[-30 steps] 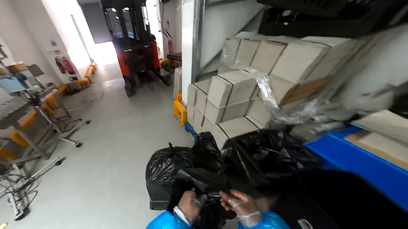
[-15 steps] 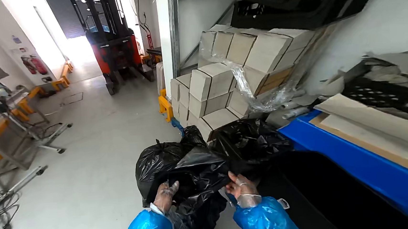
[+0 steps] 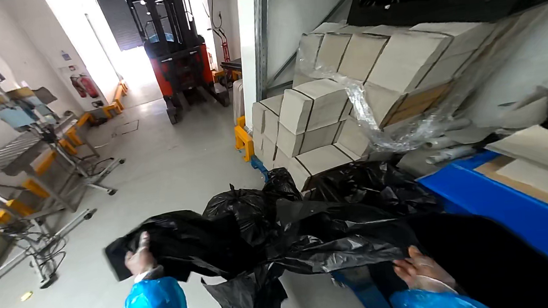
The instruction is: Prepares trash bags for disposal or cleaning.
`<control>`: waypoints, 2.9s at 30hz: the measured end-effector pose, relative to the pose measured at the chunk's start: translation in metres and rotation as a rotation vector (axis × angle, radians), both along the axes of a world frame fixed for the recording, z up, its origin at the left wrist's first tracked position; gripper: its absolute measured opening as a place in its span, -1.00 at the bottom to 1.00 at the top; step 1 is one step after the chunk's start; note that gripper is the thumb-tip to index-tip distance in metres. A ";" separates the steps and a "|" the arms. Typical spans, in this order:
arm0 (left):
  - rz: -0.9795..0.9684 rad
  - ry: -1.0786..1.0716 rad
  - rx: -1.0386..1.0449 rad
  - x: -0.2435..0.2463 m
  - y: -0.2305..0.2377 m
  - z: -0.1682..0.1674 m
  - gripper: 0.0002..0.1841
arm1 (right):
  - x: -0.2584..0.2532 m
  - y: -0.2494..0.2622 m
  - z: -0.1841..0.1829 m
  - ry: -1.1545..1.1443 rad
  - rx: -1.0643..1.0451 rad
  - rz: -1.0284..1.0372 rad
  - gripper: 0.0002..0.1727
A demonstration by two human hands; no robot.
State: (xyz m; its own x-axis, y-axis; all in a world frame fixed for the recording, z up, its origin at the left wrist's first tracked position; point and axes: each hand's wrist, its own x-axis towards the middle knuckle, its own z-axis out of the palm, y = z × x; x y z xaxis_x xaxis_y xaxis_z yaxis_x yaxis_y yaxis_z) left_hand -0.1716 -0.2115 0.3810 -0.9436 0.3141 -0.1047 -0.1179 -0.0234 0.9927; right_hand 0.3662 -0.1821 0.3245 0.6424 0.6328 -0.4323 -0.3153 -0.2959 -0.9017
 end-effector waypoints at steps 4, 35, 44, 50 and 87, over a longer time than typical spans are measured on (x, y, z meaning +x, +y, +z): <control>0.193 0.002 0.145 -0.023 -0.011 0.028 -0.37 | -0.013 0.011 0.000 -0.085 -0.029 0.017 -0.54; -1.320 0.435 -0.139 0.147 -0.016 0.015 -0.42 | -0.205 0.010 0.085 -0.471 0.438 0.667 -0.80; -1.056 0.200 0.151 0.160 -0.007 0.022 -0.49 | -0.196 0.006 0.095 -0.644 0.356 0.846 -0.79; -0.940 0.654 0.191 0.164 -0.007 0.019 -0.80 | -0.187 0.005 0.104 -0.670 0.309 0.987 -0.71; -1.025 0.243 0.239 0.204 -0.021 0.053 -0.56 | -0.180 -0.007 0.083 -0.599 0.993 1.007 -0.01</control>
State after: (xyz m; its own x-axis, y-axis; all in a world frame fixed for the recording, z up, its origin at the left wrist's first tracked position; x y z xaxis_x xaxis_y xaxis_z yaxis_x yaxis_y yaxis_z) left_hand 0.0321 -0.2329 0.4337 -0.2072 0.9536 0.2182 0.0077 -0.2214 0.9751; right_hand 0.1859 -0.1895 0.4070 -0.2953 0.7659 0.5711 0.1102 0.6211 -0.7760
